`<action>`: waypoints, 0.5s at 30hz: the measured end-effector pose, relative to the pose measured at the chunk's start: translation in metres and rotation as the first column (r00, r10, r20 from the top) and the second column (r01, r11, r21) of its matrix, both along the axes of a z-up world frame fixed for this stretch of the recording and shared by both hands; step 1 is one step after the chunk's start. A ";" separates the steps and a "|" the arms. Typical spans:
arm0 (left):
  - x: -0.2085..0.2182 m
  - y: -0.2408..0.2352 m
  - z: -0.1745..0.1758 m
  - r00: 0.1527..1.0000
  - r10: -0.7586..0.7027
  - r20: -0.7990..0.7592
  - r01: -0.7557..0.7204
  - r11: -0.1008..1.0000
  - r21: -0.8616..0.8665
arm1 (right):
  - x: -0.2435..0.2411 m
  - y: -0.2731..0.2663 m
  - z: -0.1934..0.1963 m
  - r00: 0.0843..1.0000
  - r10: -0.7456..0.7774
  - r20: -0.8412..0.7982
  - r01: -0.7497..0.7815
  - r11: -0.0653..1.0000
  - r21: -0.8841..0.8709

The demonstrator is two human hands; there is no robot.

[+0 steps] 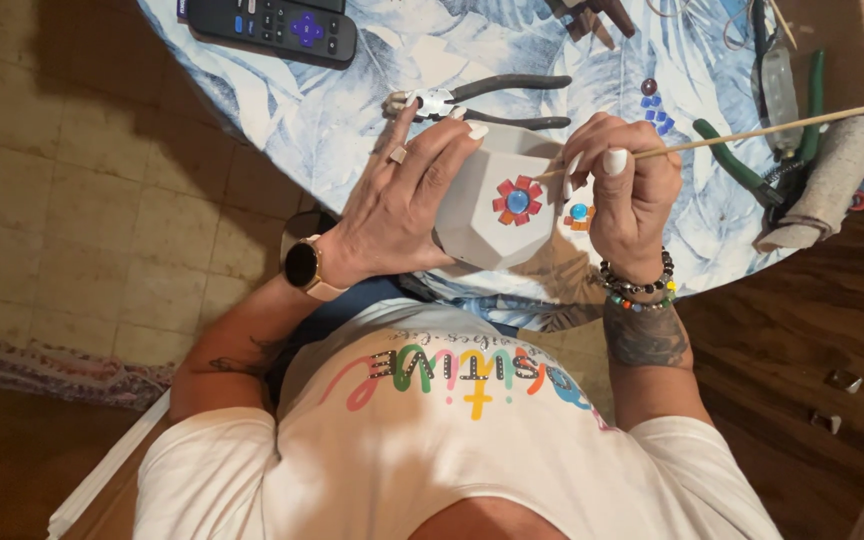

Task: Decorating a white geometric container by precisely placing small floral and eye-shaped stickers using a wooden stick.

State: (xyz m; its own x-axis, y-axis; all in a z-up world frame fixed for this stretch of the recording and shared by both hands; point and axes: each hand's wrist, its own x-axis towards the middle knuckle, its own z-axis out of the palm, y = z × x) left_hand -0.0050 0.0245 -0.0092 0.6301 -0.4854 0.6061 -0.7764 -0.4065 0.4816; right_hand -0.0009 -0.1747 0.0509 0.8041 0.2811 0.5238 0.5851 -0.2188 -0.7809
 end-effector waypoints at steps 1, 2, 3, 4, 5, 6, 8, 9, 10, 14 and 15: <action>0.000 0.000 -0.001 1.000 -0.001 0.001 0.001 1.000 0.000 | 0.000 0.001 0.001 1.000 -0.001 0.001 0.001 1.000 0.000; 0.000 0.000 -0.001 1.000 -0.001 0.003 0.001 1.000 0.007 | -0.001 0.001 0.001 1.000 -0.007 -0.004 0.007 1.000 0.001; 0.000 -0.001 -0.002 1.000 -0.001 0.005 0.001 1.000 0.015 | -0.001 0.002 0.002 1.000 -0.013 -0.010 0.013 1.000 0.002; 0.000 -0.001 -0.002 1.000 -0.001 0.004 0.000 1.000 0.015 | -0.001 0.001 0.001 1.000 -0.012 -0.011 0.012 1.000 0.002; 0.000 -0.001 -0.002 1.000 0.002 0.006 -0.002 1.000 0.021 | 0.000 0.001 0.000 1.000 -0.015 0.003 0.015 1.000 -0.004; 0.001 -0.001 -0.002 1.000 0.004 0.009 -0.004 1.000 0.027 | 0.000 0.000 -0.001 1.000 -0.017 0.018 0.017 1.000 -0.010; 0.000 0.000 -0.003 1.000 0.006 0.014 -0.006 1.000 0.018 | 0.001 -0.001 -0.002 1.000 -0.006 -0.011 0.006 1.000 0.027; 0.000 0.000 -0.003 1.000 0.009 0.019 -0.009 1.000 0.008 | 0.002 -0.001 -0.002 0.999 0.006 -0.039 -0.003 0.998 0.065; 0.000 0.000 -0.004 1.000 0.009 0.019 -0.009 1.000 0.008 | 0.001 -0.001 -0.002 0.999 0.006 -0.039 -0.003 0.998 0.065; -0.001 0.000 -0.005 1.000 0.008 0.012 -0.008 1.000 -0.005 | 0.002 0.000 0.000 0.993 0.017 -0.116 0.002 0.988 0.157; 0.000 -0.001 -0.005 1.000 0.010 0.013 -0.010 1.000 -0.009 | 0.003 0.000 0.001 0.990 0.036 -0.136 -0.009 0.980 0.197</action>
